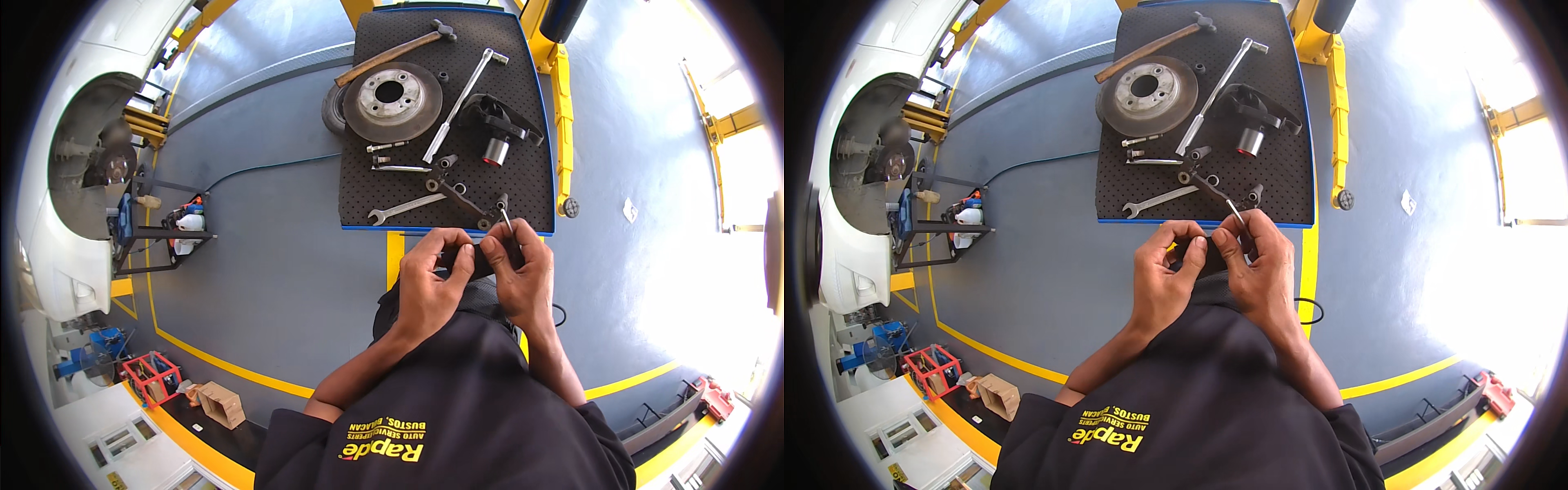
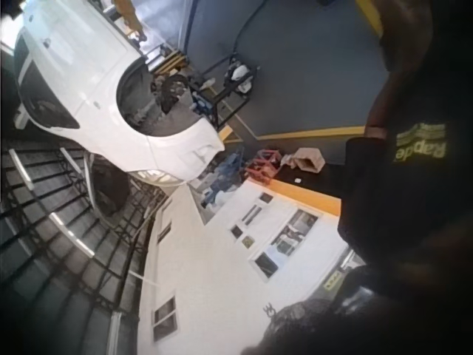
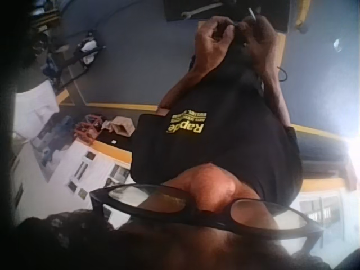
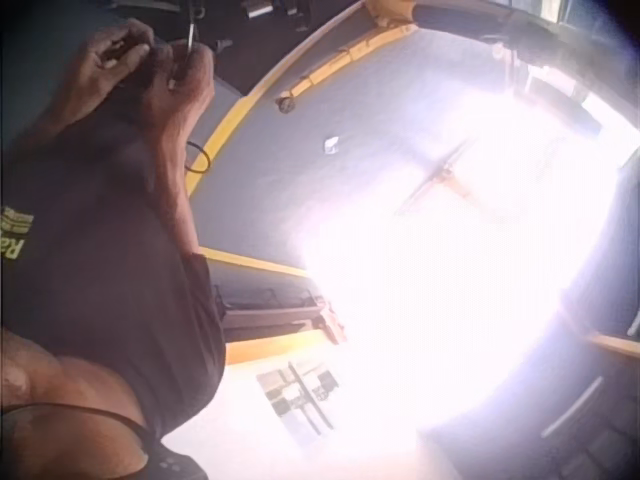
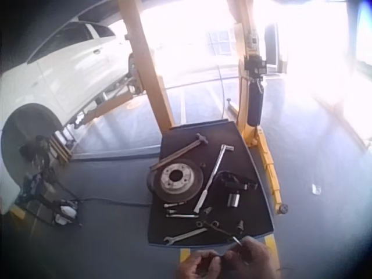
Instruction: The person retrieves a brake pad and a screwdriver from a tool drawer, then uses the screwdriver to scrape and clean the brake pad. The person then uses a wrench to tighten a bolt on a brake caliper assembly placed on the workbench.
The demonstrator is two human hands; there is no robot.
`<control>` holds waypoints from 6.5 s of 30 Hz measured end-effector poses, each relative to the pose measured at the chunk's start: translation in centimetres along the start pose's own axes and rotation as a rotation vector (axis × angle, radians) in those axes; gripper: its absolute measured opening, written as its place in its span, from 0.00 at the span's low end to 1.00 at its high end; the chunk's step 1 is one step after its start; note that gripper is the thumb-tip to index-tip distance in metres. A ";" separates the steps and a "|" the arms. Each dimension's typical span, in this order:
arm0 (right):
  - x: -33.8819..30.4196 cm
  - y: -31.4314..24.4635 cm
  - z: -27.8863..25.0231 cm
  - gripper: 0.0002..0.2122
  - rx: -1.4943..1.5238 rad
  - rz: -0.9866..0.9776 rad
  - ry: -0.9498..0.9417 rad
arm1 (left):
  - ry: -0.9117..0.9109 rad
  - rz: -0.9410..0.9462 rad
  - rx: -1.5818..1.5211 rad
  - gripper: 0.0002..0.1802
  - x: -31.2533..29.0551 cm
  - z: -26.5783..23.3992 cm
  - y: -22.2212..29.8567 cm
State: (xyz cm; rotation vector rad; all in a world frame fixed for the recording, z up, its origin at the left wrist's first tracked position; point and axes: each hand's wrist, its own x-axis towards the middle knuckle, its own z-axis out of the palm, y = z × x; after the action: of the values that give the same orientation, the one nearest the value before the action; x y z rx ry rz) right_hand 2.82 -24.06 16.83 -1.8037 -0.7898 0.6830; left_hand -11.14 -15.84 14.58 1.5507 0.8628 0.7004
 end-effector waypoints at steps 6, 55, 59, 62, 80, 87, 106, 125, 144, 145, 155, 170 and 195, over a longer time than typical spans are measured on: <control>1.4 -0.5 3.4 0.08 -0.161 -0.189 -0.089 | -0.187 -0.044 -0.032 0.08 1.8 -5.6 -0.8; 1.9 -3.1 5.6 0.05 0.103 -0.026 -0.207 | -0.238 0.227 -0.046 0.16 4.7 -10.9 -4.5; 2.2 -3.1 5.7 0.07 0.071 -0.039 -0.216 | -0.321 -0.133 -0.446 0.14 4.2 -11.2 -2.9; 2.1 -3.0 6.1 0.07 0.051 -0.100 -0.190 | -0.305 -0.142 -0.425 0.12 4.0 -11.0 -2.6; 1.9 -1.7 6.5 0.06 0.018 -0.212 -0.048 | -0.099 -0.288 -0.934 0.08 3.1 -6.4 -3.6; 5.4 2.0 1.1 0.07 0.293 -0.084 0.246 | 0.274 -0.224 -0.641 0.07 6.0 -7.1 -5.3; 6.5 1.8 1.2 0.12 -0.067 -0.018 -0.030 | 0.213 -0.078 -0.544 0.10 5.4 -3.3 -3.1; -0.7 -3.0 7.7 0.13 -0.124 -0.213 0.142 | 0.297 0.250 -0.109 0.12 4.3 -4.5 -3.2; 0.9 -2.8 6.5 0.14 -0.317 -0.643 0.237 | 0.013 -0.049 -0.802 0.21 3.4 -6.4 0.2; 1.1 -2.9 6.5 0.14 -0.327 -0.658 0.235 | 0.007 -0.068 -0.807 0.19 3.5 -6.5 -0.1; 0.8 -4.1 6.0 0.14 0.101 -0.085 0.073 | 0.060 -0.060 -0.719 0.13 3.4 -6.7 -0.2; 1.1 -4.4 4.0 0.10 0.306 0.136 -0.178 | 0.048 -0.097 -0.648 0.14 3.0 -6.8 0.2; 1.4 -2.7 2.7 0.08 0.761 0.246 -0.347 | -0.361 -0.004 -0.666 0.10 4.6 -9.5 -1.0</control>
State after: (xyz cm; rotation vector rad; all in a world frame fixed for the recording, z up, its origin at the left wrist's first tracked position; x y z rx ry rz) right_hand 1.14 -20.70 18.40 -1.0992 -0.4286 1.2817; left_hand -16.56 -6.75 14.92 1.0226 0.3086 0.5970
